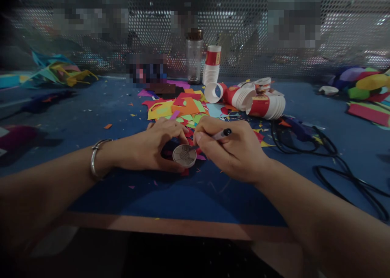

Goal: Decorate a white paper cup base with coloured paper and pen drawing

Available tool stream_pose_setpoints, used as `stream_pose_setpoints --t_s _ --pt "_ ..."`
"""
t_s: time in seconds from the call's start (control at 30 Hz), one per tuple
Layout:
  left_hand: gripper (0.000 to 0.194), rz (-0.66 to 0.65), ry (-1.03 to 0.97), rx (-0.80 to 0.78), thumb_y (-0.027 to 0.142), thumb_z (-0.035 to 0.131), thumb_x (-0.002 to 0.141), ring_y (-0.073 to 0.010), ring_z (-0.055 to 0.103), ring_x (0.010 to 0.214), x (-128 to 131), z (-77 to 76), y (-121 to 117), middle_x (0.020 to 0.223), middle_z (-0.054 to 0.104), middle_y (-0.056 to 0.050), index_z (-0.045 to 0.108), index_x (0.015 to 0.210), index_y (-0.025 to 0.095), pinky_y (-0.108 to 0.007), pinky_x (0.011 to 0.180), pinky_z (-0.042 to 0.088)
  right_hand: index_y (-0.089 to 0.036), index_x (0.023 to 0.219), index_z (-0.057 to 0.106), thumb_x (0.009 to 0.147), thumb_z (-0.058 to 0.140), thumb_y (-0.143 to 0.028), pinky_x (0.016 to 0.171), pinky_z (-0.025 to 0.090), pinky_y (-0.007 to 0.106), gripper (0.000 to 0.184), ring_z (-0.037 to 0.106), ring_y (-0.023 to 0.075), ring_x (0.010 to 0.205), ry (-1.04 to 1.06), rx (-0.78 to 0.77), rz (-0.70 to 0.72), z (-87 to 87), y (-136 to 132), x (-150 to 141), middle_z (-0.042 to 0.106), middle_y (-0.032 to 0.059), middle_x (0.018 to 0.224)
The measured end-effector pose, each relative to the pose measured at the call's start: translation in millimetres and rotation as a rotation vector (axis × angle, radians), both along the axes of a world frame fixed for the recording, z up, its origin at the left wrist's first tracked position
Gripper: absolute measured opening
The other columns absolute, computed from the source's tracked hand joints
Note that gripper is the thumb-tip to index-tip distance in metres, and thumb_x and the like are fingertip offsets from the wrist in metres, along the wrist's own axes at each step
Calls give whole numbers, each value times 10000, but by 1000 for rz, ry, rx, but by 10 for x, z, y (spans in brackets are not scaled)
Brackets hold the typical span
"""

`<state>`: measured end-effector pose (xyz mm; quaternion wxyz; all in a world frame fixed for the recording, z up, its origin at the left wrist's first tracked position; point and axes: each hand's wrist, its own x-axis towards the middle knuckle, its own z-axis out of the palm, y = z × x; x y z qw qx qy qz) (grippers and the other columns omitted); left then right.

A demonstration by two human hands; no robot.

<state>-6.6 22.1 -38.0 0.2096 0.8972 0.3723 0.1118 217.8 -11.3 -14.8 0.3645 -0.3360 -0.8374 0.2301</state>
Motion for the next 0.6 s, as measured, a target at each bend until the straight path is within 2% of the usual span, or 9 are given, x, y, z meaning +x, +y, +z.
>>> stream_pose_setpoints --t_s 0.17,0.37,0.6 --pt "557 18 16 -27 588 811 685 -385 413 1247 14 39 -16 1225 556 -104 638 1075 230 -591 1065 306 -224 738 572 966 503 -157 483 365 319 248 455 131 482 -20 69 -15 -11 9 17 553 -9 595" --pt "551 19 24 -38 620 789 698 -387 412 1229 5 55 -18 1184 552 -96 648 1074 241 -608 1057 301 -235 703 518 948 512 -123 456 347 307 270 435 123 451 -37 111 -11 17 -20 -17 534 -21 562" --pt "551 -2 9 -19 605 792 707 -377 421 1202 -7 39 -13 1173 548 -98 649 1089 234 -598 1044 318 -228 747 554 918 508 -98 458 367 277 219 453 109 457 -112 204 -7 32 -31 -16 539 -38 564"
